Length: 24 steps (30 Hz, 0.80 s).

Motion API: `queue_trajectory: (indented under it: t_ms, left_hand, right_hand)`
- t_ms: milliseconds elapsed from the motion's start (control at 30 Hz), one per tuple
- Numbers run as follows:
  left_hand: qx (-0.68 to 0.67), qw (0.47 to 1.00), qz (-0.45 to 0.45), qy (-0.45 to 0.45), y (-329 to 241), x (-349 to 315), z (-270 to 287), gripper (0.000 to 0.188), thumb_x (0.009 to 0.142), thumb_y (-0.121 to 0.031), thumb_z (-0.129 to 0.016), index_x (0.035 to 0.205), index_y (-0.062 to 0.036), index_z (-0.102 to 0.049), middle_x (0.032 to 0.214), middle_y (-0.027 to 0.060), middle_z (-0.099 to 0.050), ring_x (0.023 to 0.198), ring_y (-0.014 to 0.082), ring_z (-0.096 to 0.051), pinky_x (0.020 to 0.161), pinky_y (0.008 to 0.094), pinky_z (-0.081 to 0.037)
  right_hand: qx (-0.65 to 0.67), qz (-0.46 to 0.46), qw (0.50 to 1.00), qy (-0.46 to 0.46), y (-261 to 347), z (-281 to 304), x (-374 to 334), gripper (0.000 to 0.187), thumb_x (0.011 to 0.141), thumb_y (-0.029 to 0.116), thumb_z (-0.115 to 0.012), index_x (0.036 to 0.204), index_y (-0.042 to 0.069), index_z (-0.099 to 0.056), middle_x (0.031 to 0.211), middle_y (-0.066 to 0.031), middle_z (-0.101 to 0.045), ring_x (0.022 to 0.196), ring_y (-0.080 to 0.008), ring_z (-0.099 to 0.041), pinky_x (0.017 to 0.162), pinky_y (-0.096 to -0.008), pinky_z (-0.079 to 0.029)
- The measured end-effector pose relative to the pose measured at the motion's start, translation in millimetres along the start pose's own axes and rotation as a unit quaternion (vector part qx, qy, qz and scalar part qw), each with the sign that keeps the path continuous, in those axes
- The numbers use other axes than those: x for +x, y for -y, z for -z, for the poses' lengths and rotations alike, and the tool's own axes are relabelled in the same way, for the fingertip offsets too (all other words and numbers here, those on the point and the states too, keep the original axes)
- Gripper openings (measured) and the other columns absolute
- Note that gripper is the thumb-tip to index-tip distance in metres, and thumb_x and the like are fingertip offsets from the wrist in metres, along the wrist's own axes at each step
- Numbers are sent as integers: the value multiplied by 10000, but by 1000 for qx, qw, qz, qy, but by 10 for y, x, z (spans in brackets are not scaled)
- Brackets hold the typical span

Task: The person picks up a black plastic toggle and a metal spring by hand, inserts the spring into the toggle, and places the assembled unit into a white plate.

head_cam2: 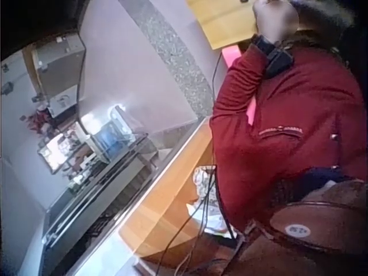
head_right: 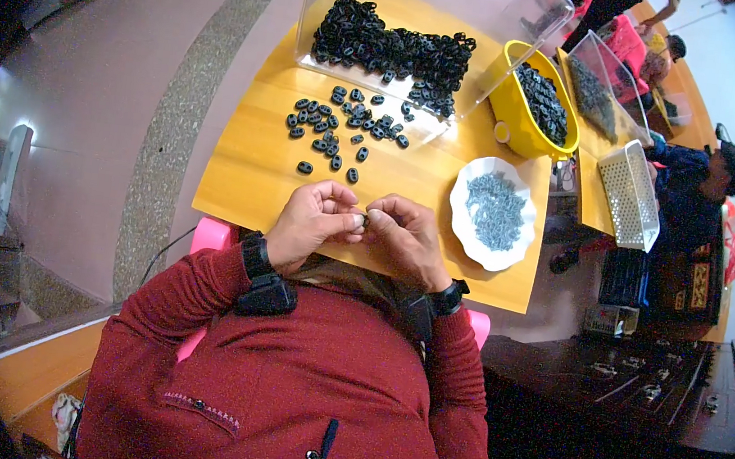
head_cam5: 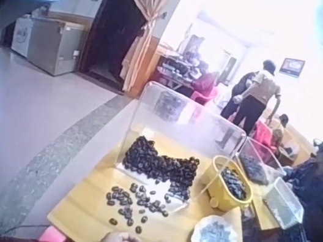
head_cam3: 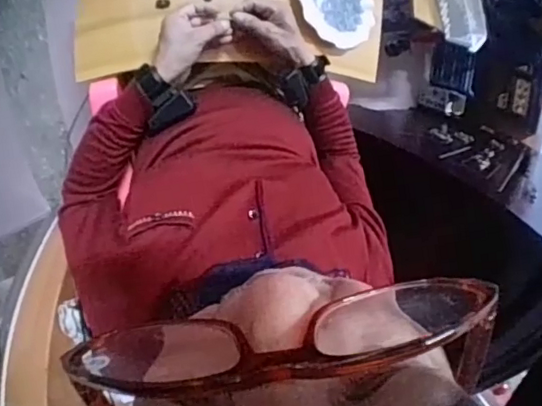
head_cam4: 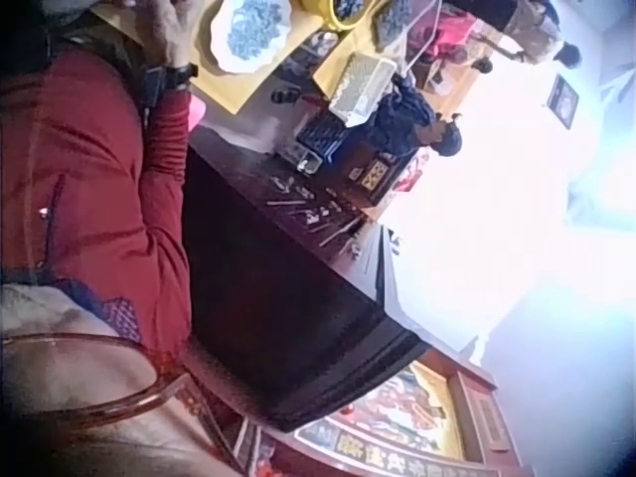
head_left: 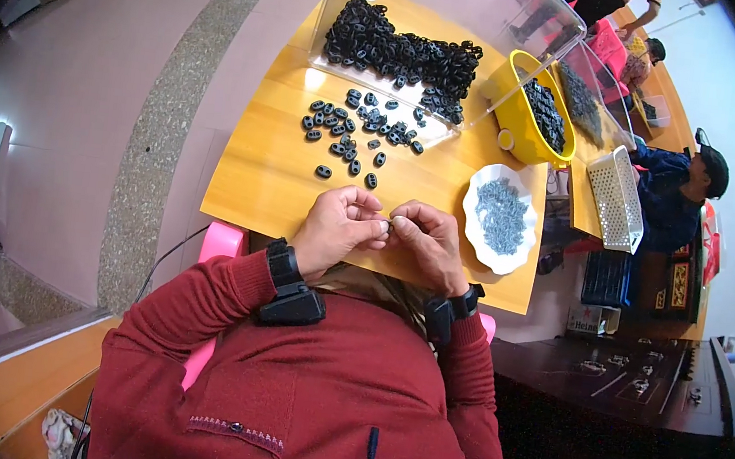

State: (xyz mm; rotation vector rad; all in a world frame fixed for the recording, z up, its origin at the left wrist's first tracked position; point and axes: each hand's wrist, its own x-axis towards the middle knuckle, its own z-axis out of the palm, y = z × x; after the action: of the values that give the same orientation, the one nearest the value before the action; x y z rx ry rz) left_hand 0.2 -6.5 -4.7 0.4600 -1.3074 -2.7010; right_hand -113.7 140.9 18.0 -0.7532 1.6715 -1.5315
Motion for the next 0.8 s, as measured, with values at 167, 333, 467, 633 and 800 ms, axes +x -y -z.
queue_trajectory:
  t_ms: [167, 333, 467, 633, 800]
  left_hand:
    - [4, 1000, 2, 2, -7, 2, -6, 246, 839, 15, -635, 1036, 30, -489, 869, 109, -647, 763, 153, -658, 695, 252, -565]
    - [5, 1000, 4, 7, -9, 2, -3, 250, 839, 15, -636, 1040, 31, -488, 876, 115, -648, 761, 154, -659, 689, 254, -567]
    - [8, 1000, 4, 10, 8, 8, 1, 257, 837, 16, -638, 1044, 32, -487, 865, 106, -643, 751, 152, -657, 682, 257, -568]
    - [20, 1000, 12, 6, 5, -2, -11, 261, 835, 20, -640, 1044, 36, -485, 856, 99, -636, 742, 148, -654, 678, 257, -571]
    - [32, 999, 5, -7, 0, -13, -30, 222, 833, 25, -641, 1011, 33, -509, 858, 96, -635, 744, 143, -650, 679, 248, -566]
  right_hand:
    - [15, 2, 1000, 0, 4, 9, -5, 118, 919, 97, -588, 904, -16, -616, 789, -7, -613, 705, -68, -556, 659, -207, -465]
    - [6, -9, 1000, 10, 29, 20, -5, 105, 917, 82, -586, 905, -19, -613, 795, -6, -607, 716, -69, -554, 661, -214, -466]
    - [-7, -10, 999, 36, 3, 62, 8, 101, 910, 66, -590, 897, -32, -613, 811, -15, -599, 716, -74, -556, 659, -213, -467]
    - [-37, 9, 997, 67, -6, 126, 25, 104, 906, 71, -599, 889, -27, -629, 809, -18, -615, 724, -78, -573, 663, -213, -479]
    - [-30, 24, 997, 67, -69, 127, 33, 104, 900, 78, -615, 908, -20, -647, 807, -11, -641, 729, -79, -590, 667, -219, -490]
